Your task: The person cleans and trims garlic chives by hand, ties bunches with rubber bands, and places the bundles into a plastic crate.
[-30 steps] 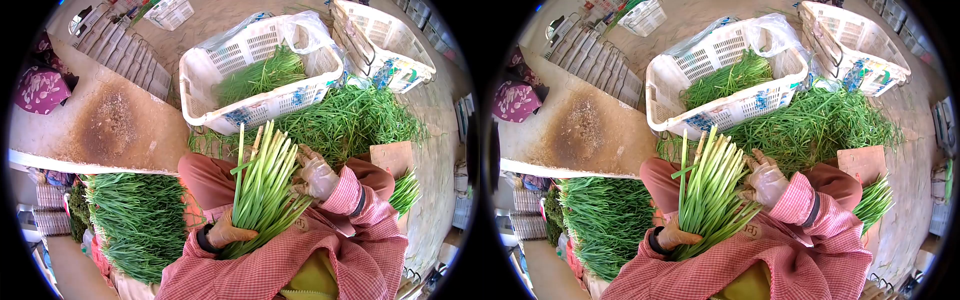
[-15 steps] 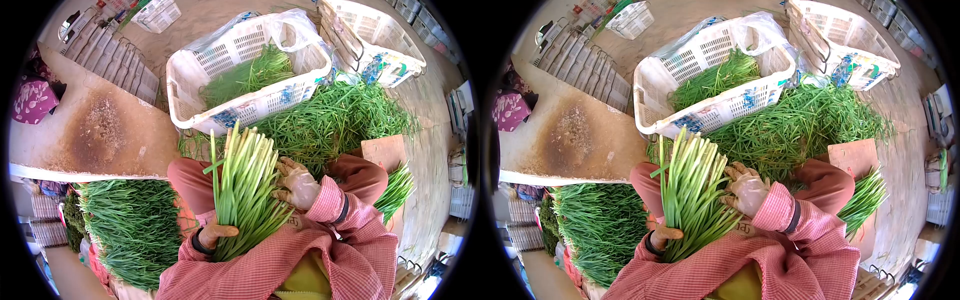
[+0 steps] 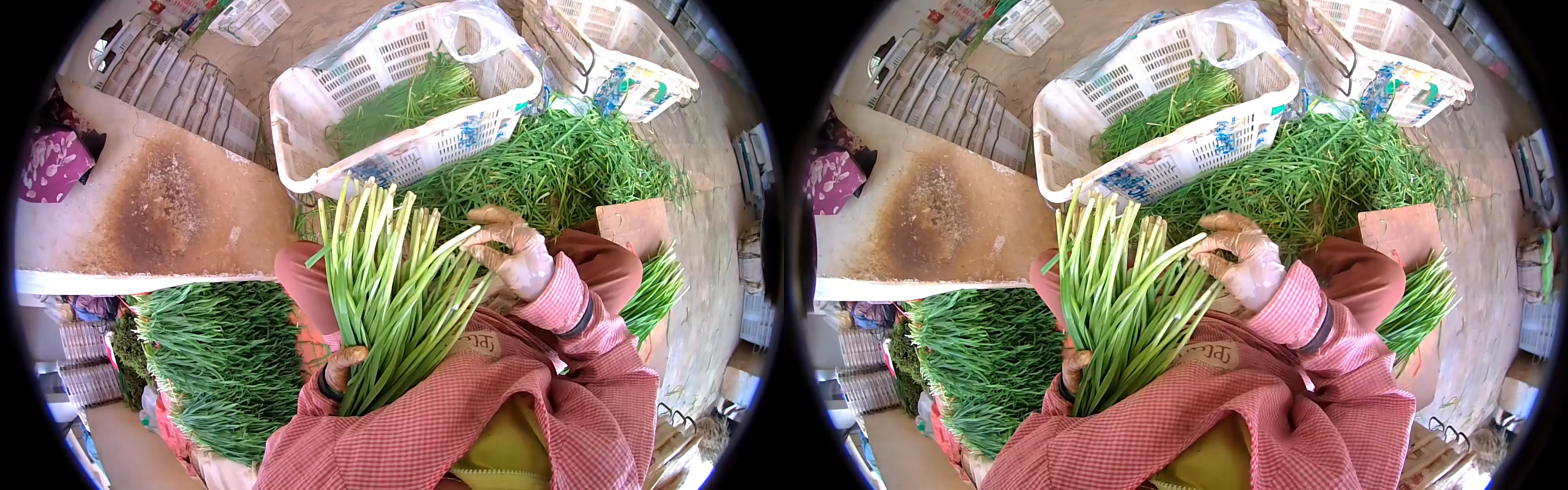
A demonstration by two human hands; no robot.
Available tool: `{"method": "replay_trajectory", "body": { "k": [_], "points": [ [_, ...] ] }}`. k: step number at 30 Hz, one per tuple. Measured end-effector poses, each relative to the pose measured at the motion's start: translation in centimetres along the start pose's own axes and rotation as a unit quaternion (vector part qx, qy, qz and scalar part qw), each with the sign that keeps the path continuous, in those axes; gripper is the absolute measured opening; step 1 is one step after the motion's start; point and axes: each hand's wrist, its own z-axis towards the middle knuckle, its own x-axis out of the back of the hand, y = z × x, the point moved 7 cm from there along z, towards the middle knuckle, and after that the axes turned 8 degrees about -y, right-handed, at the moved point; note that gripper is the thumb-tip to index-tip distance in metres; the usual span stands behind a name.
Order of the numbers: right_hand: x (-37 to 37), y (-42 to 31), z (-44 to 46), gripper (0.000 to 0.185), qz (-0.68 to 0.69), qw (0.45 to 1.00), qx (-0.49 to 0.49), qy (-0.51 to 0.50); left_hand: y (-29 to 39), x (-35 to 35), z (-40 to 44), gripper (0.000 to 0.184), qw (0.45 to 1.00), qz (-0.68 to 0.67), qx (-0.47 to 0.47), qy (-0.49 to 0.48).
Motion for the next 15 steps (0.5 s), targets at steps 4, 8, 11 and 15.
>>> {"method": "replay_trajectory", "body": {
  "k": [4,8,11,15],
  "points": [
    [-0.1,-2.0,-0.2,0.038,-0.144,0.988,0.022,-0.056,1.0,-2.5,0.9,0.064,1.0,0.018,-0.01,-0.014],
    [-4.7,-1.2,0.8,0.055,-0.228,0.94,0.054,-0.247,0.6,-3.6,1.7,0.074,0.995,0.095,0.033,-0.016],
    [-7.0,0.5,0.6,0.047,0.011,0.908,-0.035,-0.417,0.7,-4.1,1.3,0.079,0.994,0.1,0.014,-0.034],
    [-3.2,1.6,1.1,0.023,0.133,0.989,-0.002,-0.058,0.0,-4.1,1.2,0.086,0.987,0.11,-0.003,-0.12]
  ]
}}
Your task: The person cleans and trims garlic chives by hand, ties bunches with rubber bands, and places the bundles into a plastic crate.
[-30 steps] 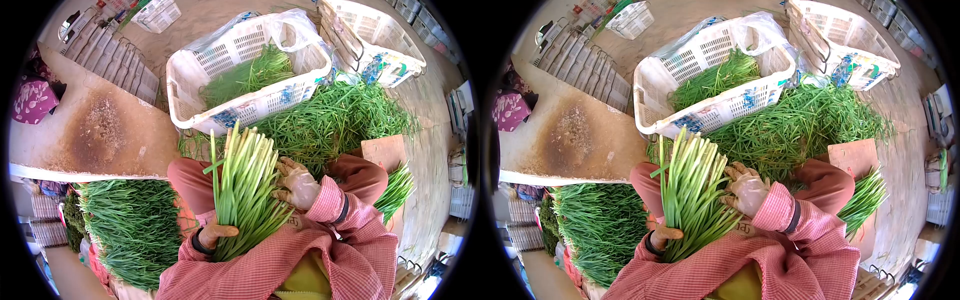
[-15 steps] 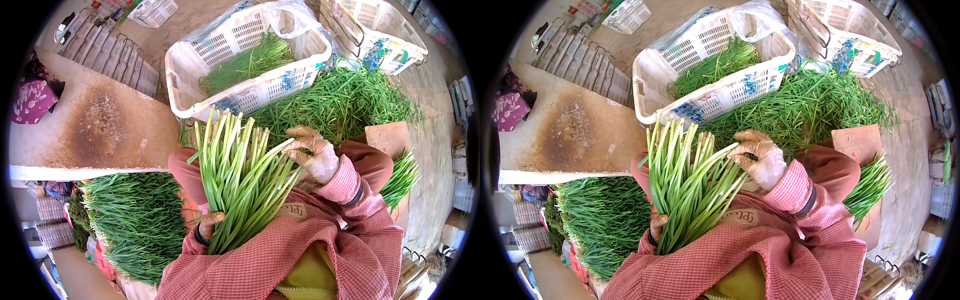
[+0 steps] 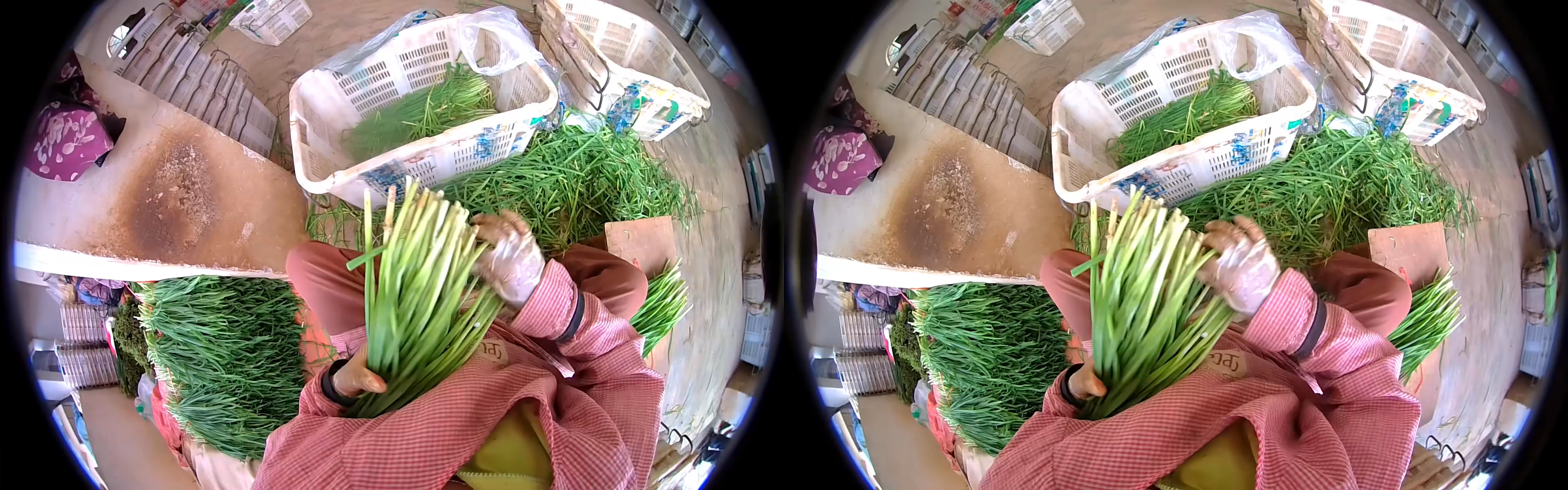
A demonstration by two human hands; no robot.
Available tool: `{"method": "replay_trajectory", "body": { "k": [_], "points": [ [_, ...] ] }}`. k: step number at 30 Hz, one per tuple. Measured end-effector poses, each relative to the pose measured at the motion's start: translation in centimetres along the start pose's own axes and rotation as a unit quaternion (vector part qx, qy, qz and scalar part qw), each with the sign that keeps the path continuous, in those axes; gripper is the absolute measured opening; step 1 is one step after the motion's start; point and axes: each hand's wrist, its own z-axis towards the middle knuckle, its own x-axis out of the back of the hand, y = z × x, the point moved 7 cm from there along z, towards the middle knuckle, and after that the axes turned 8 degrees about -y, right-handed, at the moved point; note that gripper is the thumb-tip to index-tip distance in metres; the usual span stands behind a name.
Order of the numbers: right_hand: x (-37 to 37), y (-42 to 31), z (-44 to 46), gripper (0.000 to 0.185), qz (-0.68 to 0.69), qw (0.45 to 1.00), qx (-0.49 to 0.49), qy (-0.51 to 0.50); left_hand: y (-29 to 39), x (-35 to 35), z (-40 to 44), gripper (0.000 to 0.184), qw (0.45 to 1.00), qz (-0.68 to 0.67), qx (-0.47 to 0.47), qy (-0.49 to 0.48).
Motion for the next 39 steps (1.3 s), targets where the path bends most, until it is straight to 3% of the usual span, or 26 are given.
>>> {"method": "replay_trajectory", "body": {
  "k": [1,2,3,4,5,7,8,9,10,12,14,15,18,19,21,22,23,24,26,28,30,31,32,36,38,39],
  "points": [
    [1.6,1.8,-0.1,0.022,0.009,0.996,-0.02,0.083,0.5,-1.4,0.8,0.079,1.0,-0.007,0.004,-0.006],
    [5.4,4.5,0.8,0.027,-0.206,0.969,-0.112,0.077,0.9,-1.9,1.3,0.079,1.0,-0.006,0.002,-0.009],
    [9.2,7.2,1.7,0.034,-0.408,0.89,-0.197,0.047,0.7,-2.0,1.5,0.075,0.999,0.022,0.044,0.011],
    [12.9,8.8,2.1,0.047,-0.516,0.762,-0.391,-0.024,0.4,-1.9,1.5,0.07,0.995,0.051,0.085,0.032],
    [14.3,5.1,-0.1,0.06,-0.567,0.644,-0.513,-0.022,0.5,-2.1,1.6,0.066,0.994,0.061,0.092,0.025],
    [16.4,1.6,-1.7,0.079,-0.618,0.613,-0.486,0.076,1.1,-2.7,1.6,0.066,0.992,0.089,0.079,0.043],
    [17.7,1.3,-1.4,0.084,-0.615,0.696,-0.331,0.169,1.5,-2.5,2.2,0.066,0.989,0.117,0.065,0.059],
    [13.9,-3.8,0.0,0.086,-0.571,0.792,-0.104,0.19,0.8,-2.0,2.2,0.067,0.988,0.113,0.084,0.07],
    [9.2,-8.5,0.8,0.092,-0.487,0.867,0.025,0.105,0.1,-2.2,1.9,0.067,0.987,0.104,0.096,0.073],
    [1.9,-11.1,1.7,0.071,-0.553,0.83,0.058,-0.044,0.2,-2.1,2.8,0.068,0.986,0.118,0.089,0.08],
    [-2.0,-8.3,3.3,0.053,-0.528,0.837,0.099,-0.105,0.4,-2.6,2.8,0.07,0.987,0.104,0.085,0.085],
    [-2.1,-1.6,5.1,0.042,-0.358,0.927,0.088,-0.072,0.3,-2.5,2.5,0.069,0.988,0.105,0.085,0.08],
    [9.6,-4.8,7.5,0.013,-0.511,0.841,0.019,0.178,0.4,-1.7,1.3,0.069,0.991,0.095,0.074,0.053],
    [12.5,-3.2,5.9,0.02,-0.493,0.843,-0.109,0.184,0.4,-1.6,0.9,0.069,0.994,0.085,0.063,0.021],
    [17.6,0.2,1.5,0.044,-0.469,0.782,-0.381,0.153,0.8,0.0,0.0,0.07,0.995,0.084,0.048,0.036],
    [13.9,3.1,-2.7,0.079,-0.454,0.802,-0.385,0.046,1.7,1.0,-0.1,0.071,0.995,0.08,0.036,0.051],
    [10.1,4.9,-5.1,0.089,-0.339,0.872,-0.352,-0.027,2.2,1.3,0.5,0.071,0.996,0.066,0.04,0.048],
    [5.2,6.7,-6.7,0.099,-0.114,0.944,-0.292,-0.106,2.8,1.7,1.4,0.065,0.997,0.044,0.021,0.057],
    [-4.1,8.2,-8.2,0.12,0.298,0.927,-0.147,-0.175,4.0,1.5,4.5,0.059,0.999,0.011,-0.015,0.042],
    [-6.3,5.3,-4.4,0.115,0.473,0.878,-0.027,-0.073,3.6,2.5,6.8,0.052,0.999,0.037,0.007,0.026],
    [-5.0,4.3,-2.2,0.093,0.491,0.862,-0.115,0.049,2.7,2.3,8.4,0.053,0.992,0.124,0.02,0.016],
    [-4.3,1.9,-0.7,0.062,0.553,0.822,-0.088,0.107,2.5,1.3,8.8,0.055,0.989,0.136,0.056,-0.014],
    [-4.0,0.8,0.0,0.046,0.612,0.78,-0.063,0.11,2.7,1.3,8.6,0.058,0.978,0.196,0.071,-0.01],
    [-3.2,-0.2,0.7,0.054,0.505,0.857,-0.011,0.103,5.4,1.4,8.4,0.066,0.948,0.284,0.104,-0.104],
    [-2.8,-1.3,1.3,0.053,0.465,0.882,-0.008,0.072,6.8,0.2,8.1,0.066,0.98,0.108,0.062,-0.154],
    [-2.7,-1.5,1.5,0.052,0.452,0.889,-0.004,0.075,7.2,0.0,8.5,0.064,0.994,0.018,0.028,-0.107]
  ]
}}
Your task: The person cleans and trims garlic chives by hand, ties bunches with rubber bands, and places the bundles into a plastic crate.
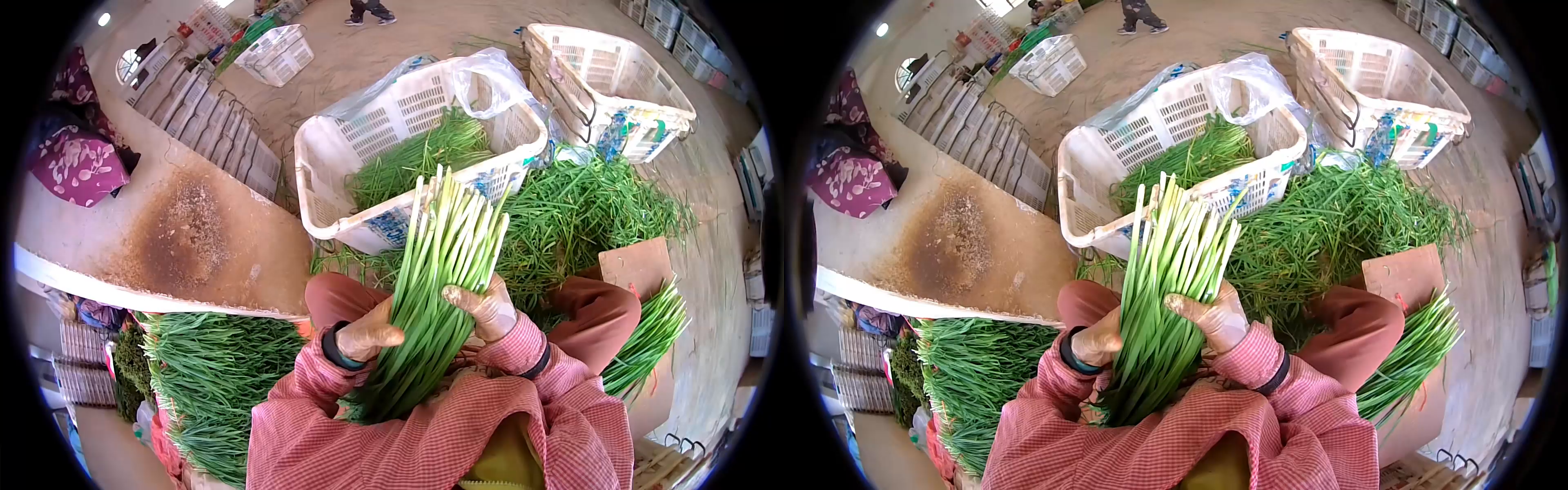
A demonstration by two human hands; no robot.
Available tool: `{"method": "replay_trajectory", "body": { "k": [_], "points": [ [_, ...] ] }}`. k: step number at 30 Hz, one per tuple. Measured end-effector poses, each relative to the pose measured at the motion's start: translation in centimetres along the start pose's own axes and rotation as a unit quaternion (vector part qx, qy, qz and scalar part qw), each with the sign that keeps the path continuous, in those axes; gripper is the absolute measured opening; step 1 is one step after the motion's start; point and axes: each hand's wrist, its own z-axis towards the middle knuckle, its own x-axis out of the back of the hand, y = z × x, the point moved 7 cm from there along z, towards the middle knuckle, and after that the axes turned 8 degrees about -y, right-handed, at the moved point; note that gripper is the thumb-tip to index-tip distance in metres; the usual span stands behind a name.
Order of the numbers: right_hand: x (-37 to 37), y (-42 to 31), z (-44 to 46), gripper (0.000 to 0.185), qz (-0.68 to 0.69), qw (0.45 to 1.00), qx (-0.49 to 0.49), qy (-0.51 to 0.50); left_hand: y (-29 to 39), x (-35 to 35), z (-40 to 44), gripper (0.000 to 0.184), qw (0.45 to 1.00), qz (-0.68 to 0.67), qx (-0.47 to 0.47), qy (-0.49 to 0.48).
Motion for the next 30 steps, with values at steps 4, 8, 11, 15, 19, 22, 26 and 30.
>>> {"method": "replay_trajectory", "body": {
  "k": [4,8,11,15,19,22,26,30],
  "points": [
    [-1.8,-0.7,1.0,0.045,0.037,0.999,0.011,-0.014,-2.9,1.6,1.0,0.069,0.984,0.131,0.053,0.107],
    [-3.7,-2.1,4.2,0.041,-0.134,0.987,-0.024,-0.088,-0.3,1.0,0.8,0.051,0.983,0.1,-0.085,0.126],
    [-7.8,-3.4,9.8,0.045,-0.255,0.946,-0.062,-0.192,2.5,2.0,-0.6,0.037,0.972,0.038,-0.156,0.173],
    [-18.4,-1.3,17.2,0.052,-0.437,0.789,-0.199,-0.384,7.5,3.5,-4.3,0.033,0.885,-0.051,-0.395,0.241],
    [-32.1,5.4,21.8,0.062,-0.569,0.647,-0.249,-0.441,13.4,9.7,-12.3,0.028,0.801,-0.188,-0.547,0.154],
    [-35.3,15.5,29.8,0.069,-0.6,0.67,-0.085,-0.428,17.4,14.2,-18.7,0.026,0.744,-0.213,-0.63,0.069],
    [-34.2,12.2,27.2,0.063,-0.625,0.651,-0.109,-0.417,17.5,15.8,-18.2,0.029,0.795,-0.133,-0.584,0.094],
    [-30.0,2.4,24.5,0.054,-0.316,0.917,-0.072,-0.234,20.3,10.0,-15.3,0.063,0.872,0.19,-0.415,0.174]
  ]
}}
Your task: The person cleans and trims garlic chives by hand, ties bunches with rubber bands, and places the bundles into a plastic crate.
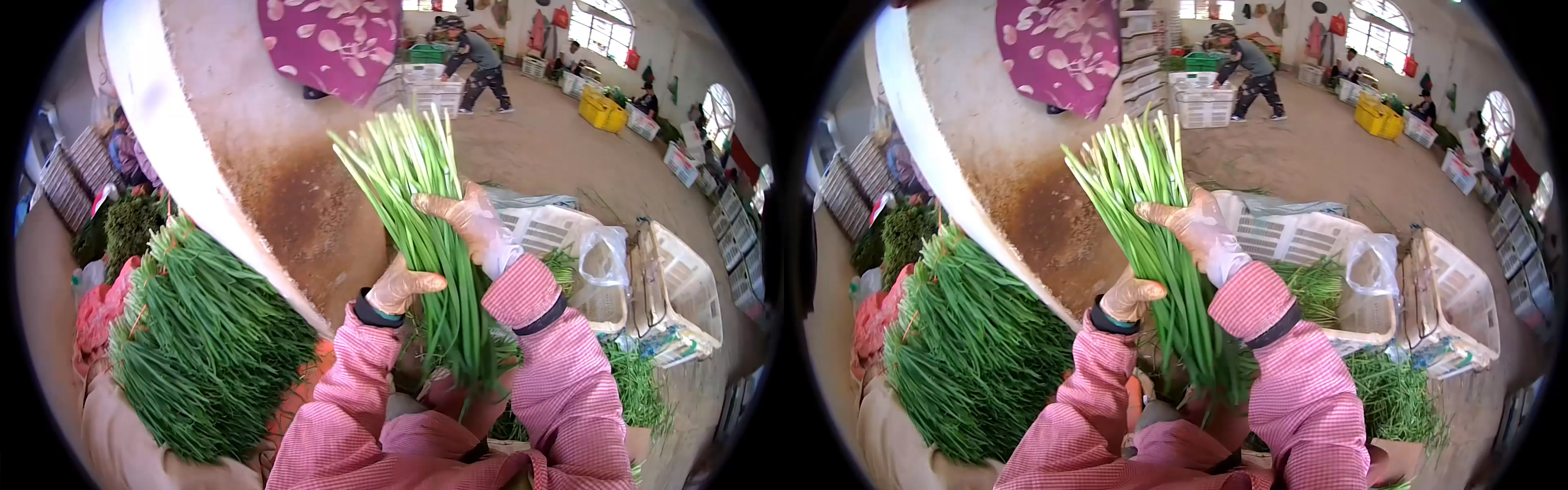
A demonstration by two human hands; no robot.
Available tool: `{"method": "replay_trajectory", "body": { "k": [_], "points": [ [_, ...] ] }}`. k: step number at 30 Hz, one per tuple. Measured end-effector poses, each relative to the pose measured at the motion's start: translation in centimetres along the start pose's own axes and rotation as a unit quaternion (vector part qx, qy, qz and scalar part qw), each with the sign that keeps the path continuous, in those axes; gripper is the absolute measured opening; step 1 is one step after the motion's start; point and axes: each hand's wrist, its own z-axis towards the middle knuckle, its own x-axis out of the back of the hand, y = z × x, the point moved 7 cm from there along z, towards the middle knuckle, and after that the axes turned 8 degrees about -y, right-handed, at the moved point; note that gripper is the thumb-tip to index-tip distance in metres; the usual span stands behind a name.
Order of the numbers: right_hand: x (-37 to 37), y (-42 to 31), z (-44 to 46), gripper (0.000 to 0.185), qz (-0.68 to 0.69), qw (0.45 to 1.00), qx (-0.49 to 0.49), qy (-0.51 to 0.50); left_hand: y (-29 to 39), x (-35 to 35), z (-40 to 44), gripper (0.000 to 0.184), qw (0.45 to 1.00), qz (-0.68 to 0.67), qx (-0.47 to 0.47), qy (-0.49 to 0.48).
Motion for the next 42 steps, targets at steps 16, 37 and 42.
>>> {"method": "replay_trajectory", "body": {
  "k": [16,37,42],
  "points": [
    [22.0,12.7,-32.2,0.037,-0.113,0.953,-0.027,0.281,-20.2,-18.7,-12.9,0.067,0.862,-0.126,0.462,-0.169],
    [17.0,9.2,-30.6,0.034,-0.473,0.868,-0.126,0.086,-21.2,-21.1,-12.9,0.067,0.88,-0.006,0.466,-0.091],
    [17.1,10.1,-29.8,0.017,-0.523,0.839,-0.126,0.087,-20.5,-22.2,-12.0,0.073,0.866,-0.064,0.489,-0.081]
  ]
}}
